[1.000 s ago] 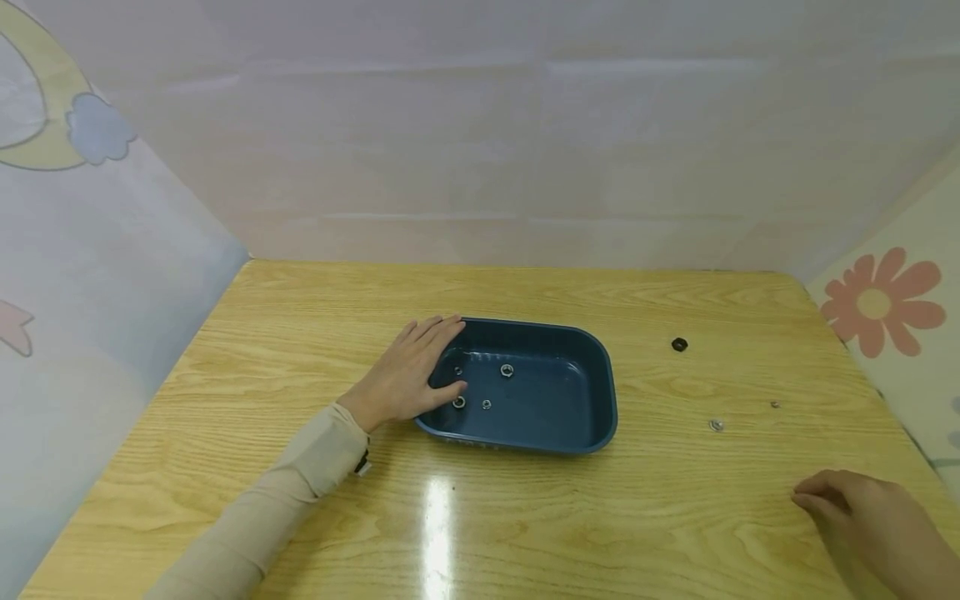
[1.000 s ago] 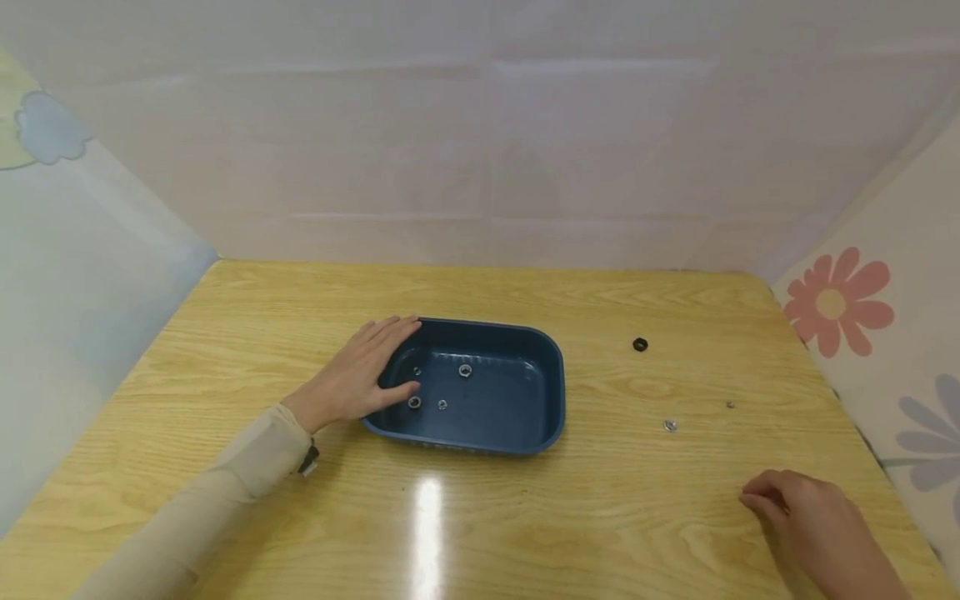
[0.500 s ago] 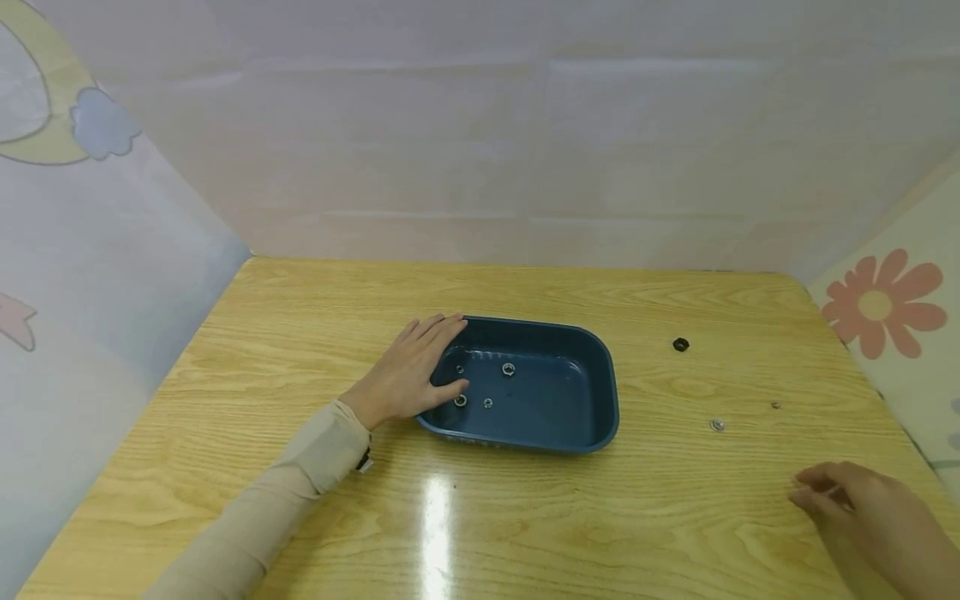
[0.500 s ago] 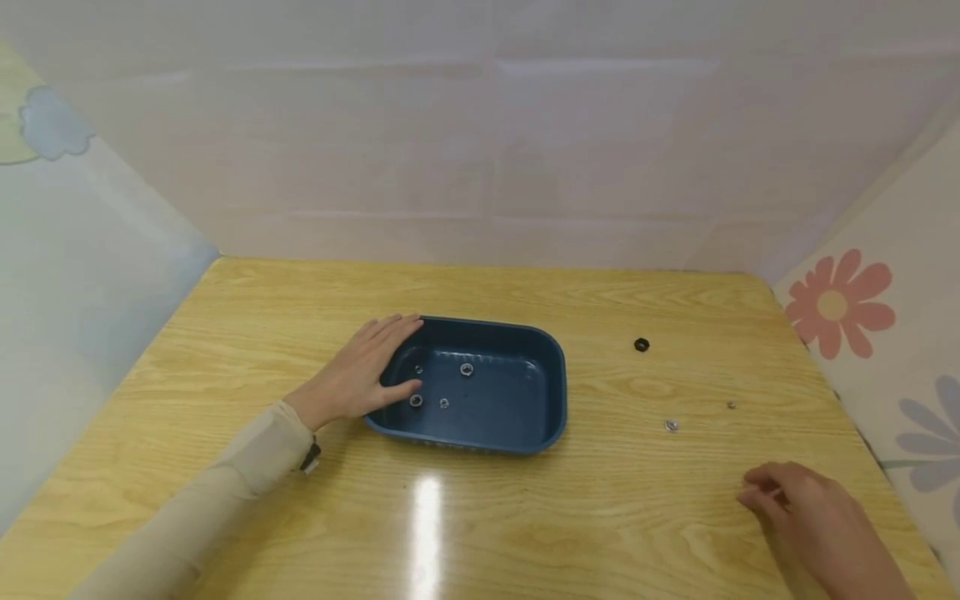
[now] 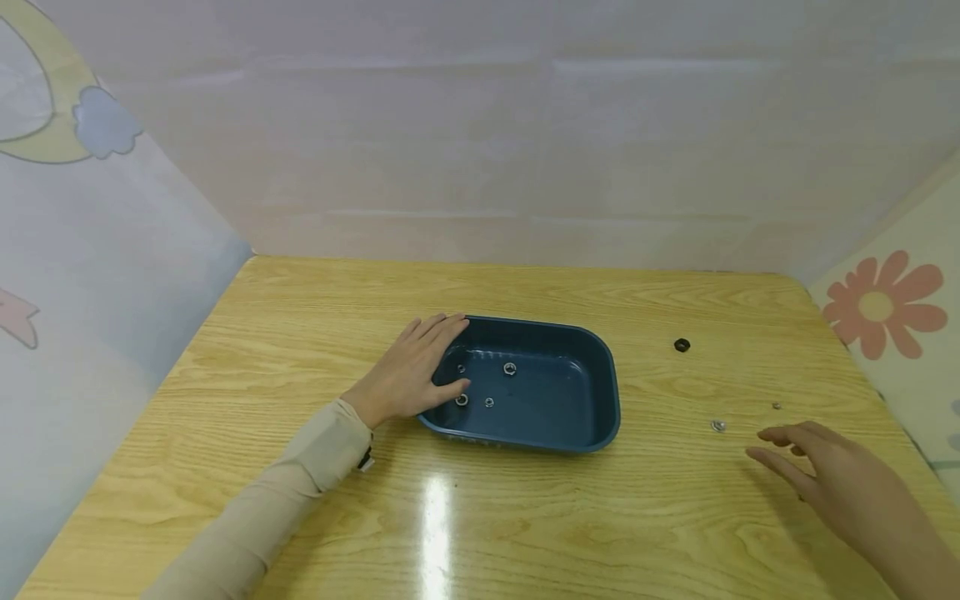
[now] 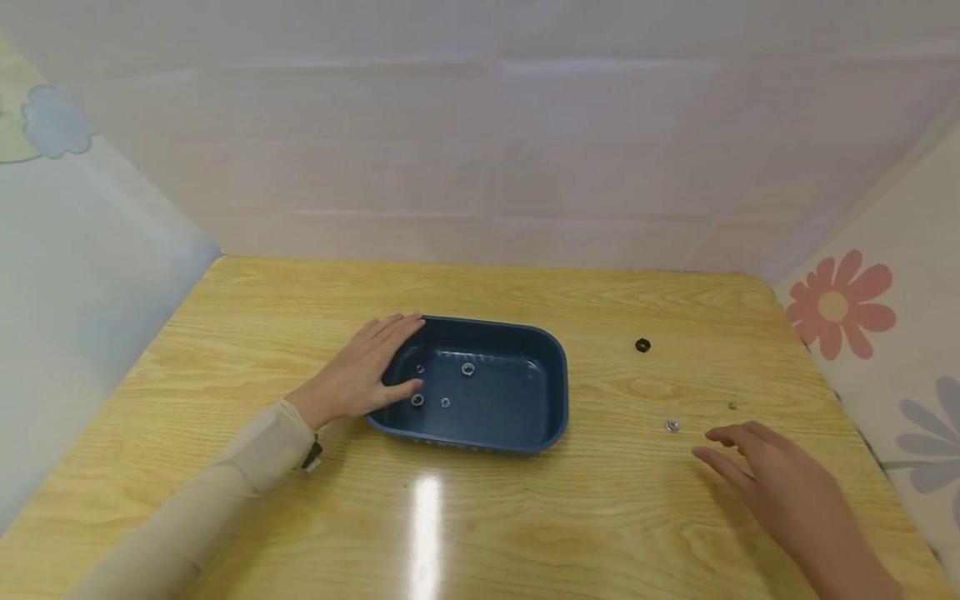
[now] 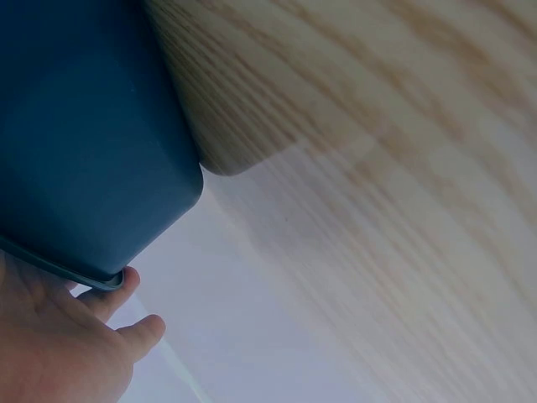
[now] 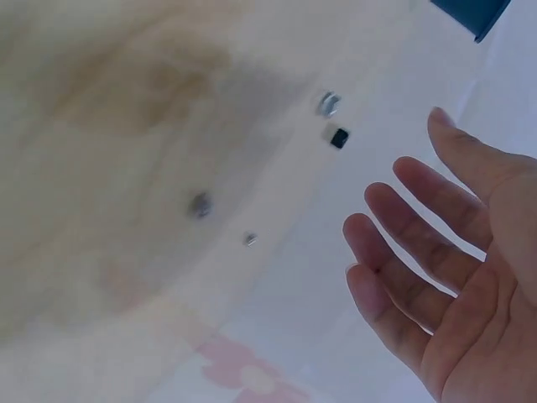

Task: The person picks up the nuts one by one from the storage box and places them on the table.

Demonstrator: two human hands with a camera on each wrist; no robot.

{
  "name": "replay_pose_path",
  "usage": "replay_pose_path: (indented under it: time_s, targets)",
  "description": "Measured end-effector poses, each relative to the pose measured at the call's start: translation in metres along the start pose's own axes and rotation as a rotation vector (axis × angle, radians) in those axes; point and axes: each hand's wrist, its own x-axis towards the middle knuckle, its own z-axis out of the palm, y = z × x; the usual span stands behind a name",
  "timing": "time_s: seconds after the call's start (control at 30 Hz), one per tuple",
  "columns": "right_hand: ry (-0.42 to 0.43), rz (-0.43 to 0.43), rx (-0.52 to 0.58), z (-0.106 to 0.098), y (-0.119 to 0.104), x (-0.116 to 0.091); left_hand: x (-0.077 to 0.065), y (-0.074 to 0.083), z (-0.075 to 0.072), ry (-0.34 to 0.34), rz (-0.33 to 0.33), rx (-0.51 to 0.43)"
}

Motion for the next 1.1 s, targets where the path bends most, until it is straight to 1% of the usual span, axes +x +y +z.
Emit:
replay_pose_path:
  time_s: [0.03, 0.13, 0.3, 0.4, 0.5, 0.63, 0.77, 0.93, 1.1]
  targets:
    - [0.019, -0.014, -0.002, -0.001, -0.004, 0.002, 0.000, 0.000, 0.000, -0.001, 0.000, -0.002]
    - [0.039, -0.036, 0.006, -0.004, -0.014, 0.009, 0.000, 0.000, -0.001, -0.006, 0.001, -0.003]
    - [0.069, -0.054, 0.017, -0.007, -0.030, 0.020, 0.000, 0.000, -0.001, -0.014, 0.003, 0.000]
    - [0.103, -0.087, 0.020, -0.009, -0.041, 0.026, 0.000, 0.001, -0.001, -0.011, 0.003, -0.001]
    - [0.110, -0.109, 0.045, -0.011, -0.053, 0.032, 0.000, 0.001, -0.001, -0.007, 0.000, -0.011]
    - [0.097, -0.117, 0.085, -0.011, -0.067, 0.039, 0.000, 0.001, -0.001, -0.013, -0.002, -0.020]
    - [0.123, -0.136, 0.107, -0.009, -0.075, 0.044, 0.000, 0.001, 0.001, -0.017, -0.005, -0.018]
    - [0.170, -0.176, 0.096, -0.008, -0.082, 0.050, 0.000, 0.001, 0.001, -0.006, -0.003, -0.013]
    - [0.152, -0.187, 0.119, -0.008, -0.090, 0.058, -0.001, 0.001, 0.000, -0.006, -0.007, -0.015]
